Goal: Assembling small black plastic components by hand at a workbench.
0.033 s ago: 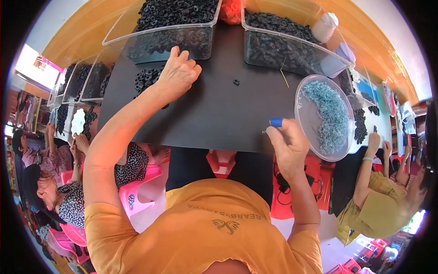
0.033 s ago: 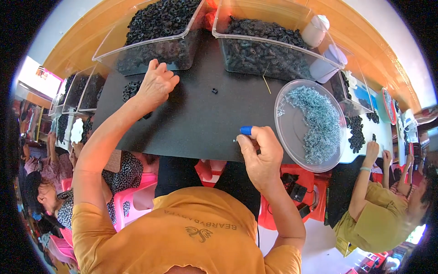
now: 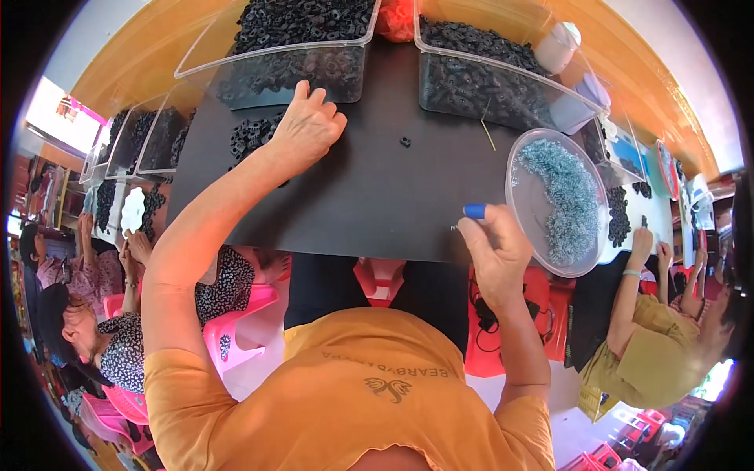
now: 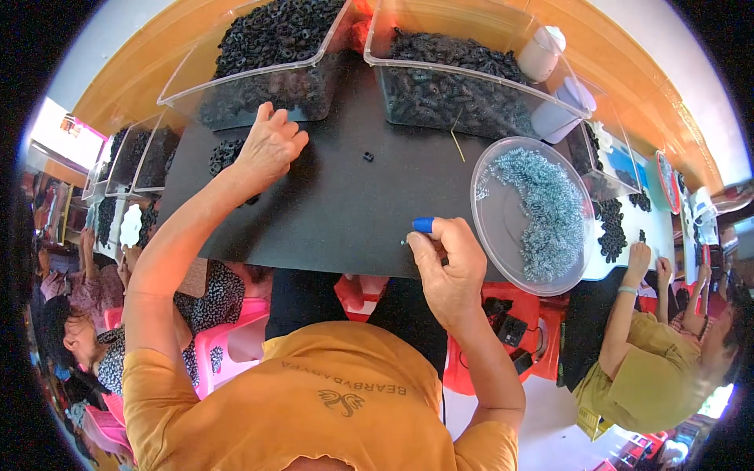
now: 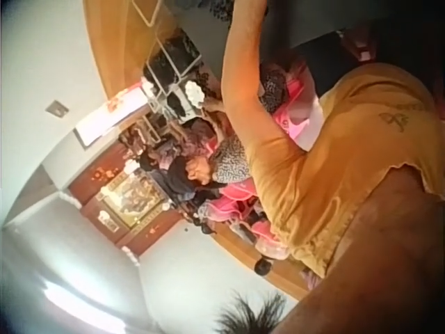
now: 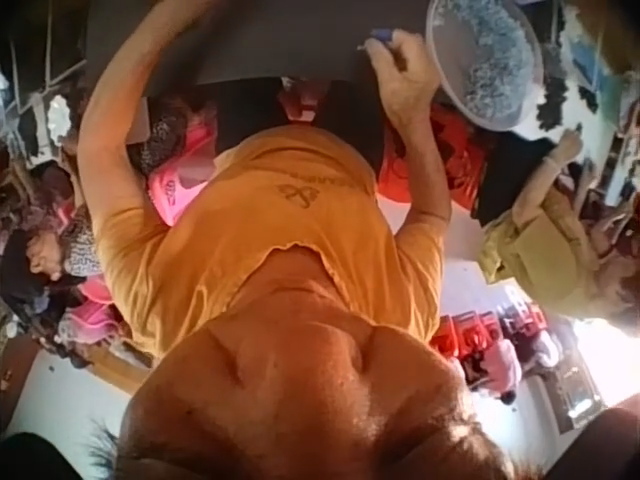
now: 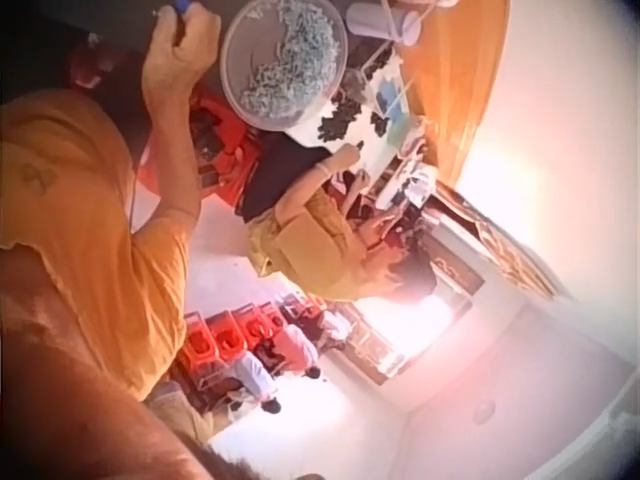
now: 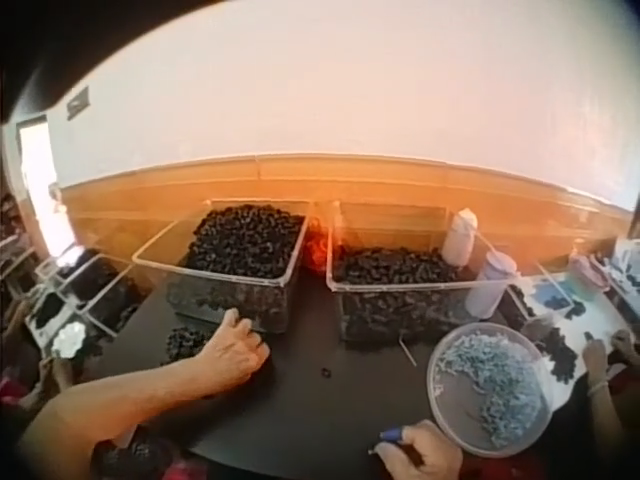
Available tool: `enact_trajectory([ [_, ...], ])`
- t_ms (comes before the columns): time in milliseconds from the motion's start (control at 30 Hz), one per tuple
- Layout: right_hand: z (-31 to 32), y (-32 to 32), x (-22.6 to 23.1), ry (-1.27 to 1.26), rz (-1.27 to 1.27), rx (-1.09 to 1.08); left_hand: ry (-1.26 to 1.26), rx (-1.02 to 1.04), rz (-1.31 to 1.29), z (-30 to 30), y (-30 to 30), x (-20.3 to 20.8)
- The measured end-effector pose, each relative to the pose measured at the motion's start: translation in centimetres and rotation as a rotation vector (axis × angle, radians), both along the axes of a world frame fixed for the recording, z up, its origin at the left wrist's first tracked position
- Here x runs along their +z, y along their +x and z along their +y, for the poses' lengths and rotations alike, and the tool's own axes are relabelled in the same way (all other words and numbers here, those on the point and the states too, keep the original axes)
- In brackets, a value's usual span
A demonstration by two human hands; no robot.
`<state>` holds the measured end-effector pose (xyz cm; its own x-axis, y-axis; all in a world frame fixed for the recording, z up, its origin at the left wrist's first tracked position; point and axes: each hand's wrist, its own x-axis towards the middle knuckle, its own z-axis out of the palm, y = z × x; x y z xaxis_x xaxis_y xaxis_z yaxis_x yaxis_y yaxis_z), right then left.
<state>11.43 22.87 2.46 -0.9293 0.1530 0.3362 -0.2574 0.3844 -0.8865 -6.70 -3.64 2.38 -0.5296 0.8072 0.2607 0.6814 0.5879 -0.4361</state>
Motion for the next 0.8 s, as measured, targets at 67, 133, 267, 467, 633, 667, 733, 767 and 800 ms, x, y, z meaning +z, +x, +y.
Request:
enact_trajectory([
  [67,0.1,0.0,-0.4,-0.011,-0.003,-0.004,-0.001,0.010,-0.014,0.0,-0.2,-0.2],
  [133,0.2,0.1,-0.7,-0.026,-0.008,-0.005,-0.005,0.024,-0.029,0.2,-0.2,-0.5],
  [267,-0.2,-0.1,-1.1,-0.102,-0.046,0.003,0.394,-0.042,-0.359,1.2,0.6,-1.3],
  [467,-0.6,-1.1,-2.8,-0.170,-0.082,-0.043,0.662,-0.116,-0.581,2.7,3.3,-2.0],
  [633,-1.1,-1.9,-3.9,-0.260,-0.086,-0.023,0.689,-0.012,-0.467,1.2,4.1,-2.4],
  [667,-1.3,-2.0,-4.0,-0.266,-0.084,-0.015,0.690,-0.010,-0.466,1.1,4.1,-2.5],
  [733,-1.7,-2.3,-4.0,-0.268,-0.083,-0.008,0.640,-0.008,-0.400,1.3,4.2,-2.7],
  [767,-2.0,-2.4,-4.0,-0.276,-0.092,0.006,0.643,-0.007,-0.400,1.4,4.3,-2.7],
  [800,-2.2,-2.5,-4.0,-0.283,-0.101,0.020,0.650,0.001,-0.405,1.7,4.3,-2.6],
])
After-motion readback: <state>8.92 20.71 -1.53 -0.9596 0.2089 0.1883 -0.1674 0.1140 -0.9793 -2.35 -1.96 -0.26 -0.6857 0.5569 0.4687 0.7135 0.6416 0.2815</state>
